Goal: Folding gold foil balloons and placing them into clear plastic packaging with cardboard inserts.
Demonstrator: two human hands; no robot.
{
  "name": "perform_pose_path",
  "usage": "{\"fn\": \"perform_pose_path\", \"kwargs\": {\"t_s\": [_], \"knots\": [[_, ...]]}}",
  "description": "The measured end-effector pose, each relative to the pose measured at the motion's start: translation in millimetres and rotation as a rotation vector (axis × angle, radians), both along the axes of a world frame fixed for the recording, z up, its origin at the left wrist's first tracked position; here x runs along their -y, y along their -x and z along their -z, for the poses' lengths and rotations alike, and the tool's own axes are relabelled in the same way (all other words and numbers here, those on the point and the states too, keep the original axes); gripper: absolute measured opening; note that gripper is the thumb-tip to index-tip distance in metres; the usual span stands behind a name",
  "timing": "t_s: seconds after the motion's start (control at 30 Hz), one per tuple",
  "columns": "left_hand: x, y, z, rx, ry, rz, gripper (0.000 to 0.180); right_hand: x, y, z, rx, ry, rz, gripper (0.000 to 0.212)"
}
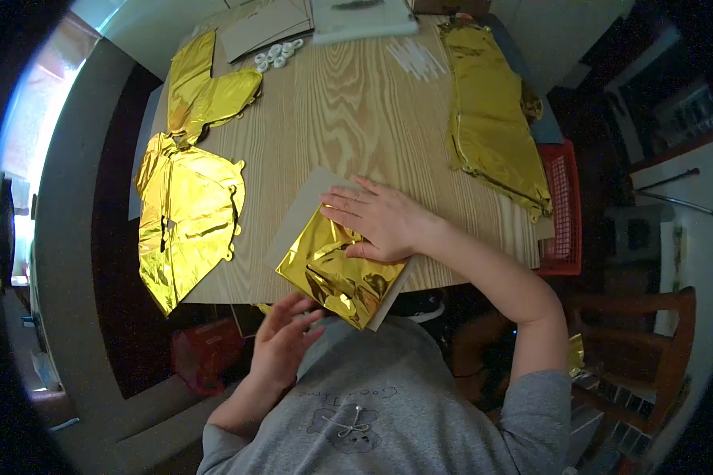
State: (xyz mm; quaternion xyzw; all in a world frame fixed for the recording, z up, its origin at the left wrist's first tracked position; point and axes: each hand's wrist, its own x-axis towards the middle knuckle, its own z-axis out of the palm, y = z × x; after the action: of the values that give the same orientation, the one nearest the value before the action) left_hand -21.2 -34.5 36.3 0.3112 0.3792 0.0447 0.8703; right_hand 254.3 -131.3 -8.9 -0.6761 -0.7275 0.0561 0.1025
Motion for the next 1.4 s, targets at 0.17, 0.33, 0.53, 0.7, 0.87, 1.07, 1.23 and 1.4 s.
{"fn": "perform_pose_path", "kwargs": {"t_s": [0.17, 0.33, 0.53, 0.7, 0.87, 1.07, 1.23, 1.4], "knots": [[-11, -12, -6, 0.078, -1.548, 0.518, 0.059, 0, 0, -5, -0.011, 0.047, -0.004, 0.072], [-5, -71, 20, -0.117, -2.005, 0.752, 0.096, 0, 0, -6, 0.007, 0.032, -0.003, 0.068], [-9, -70, 34, -0.203, -2.058, 0.854, 0.112, 1, -2, -4, 0.022, 0.040, 0.006, 0.072], [-11, -67, 39, -0.205, -2.096, 0.854, 0.114, 0, -3, -7, 0.058, 0.047, 0.013, 0.075], [-15, -64, 34, -0.168, -2.136, 0.877, 0.112, -1, -10, -4, 0.068, 0.038, -0.014, 0.074], [-23, -45, 45, -0.017, -2.196, 1.001, 0.099, -10, -7, 0, 0.093, 0.043, -0.007, 0.066], [-30, -42, 41, 0.039, -2.246, 1.055, 0.081, -27, -2, 3, 0.049, 0.026, -0.010, 0.063], [-29, -46, 35, -0.009, -2.191, 1.038, 0.076, -36, -6, -2, -0.005, 0.081, -0.012, 0.060]]}}
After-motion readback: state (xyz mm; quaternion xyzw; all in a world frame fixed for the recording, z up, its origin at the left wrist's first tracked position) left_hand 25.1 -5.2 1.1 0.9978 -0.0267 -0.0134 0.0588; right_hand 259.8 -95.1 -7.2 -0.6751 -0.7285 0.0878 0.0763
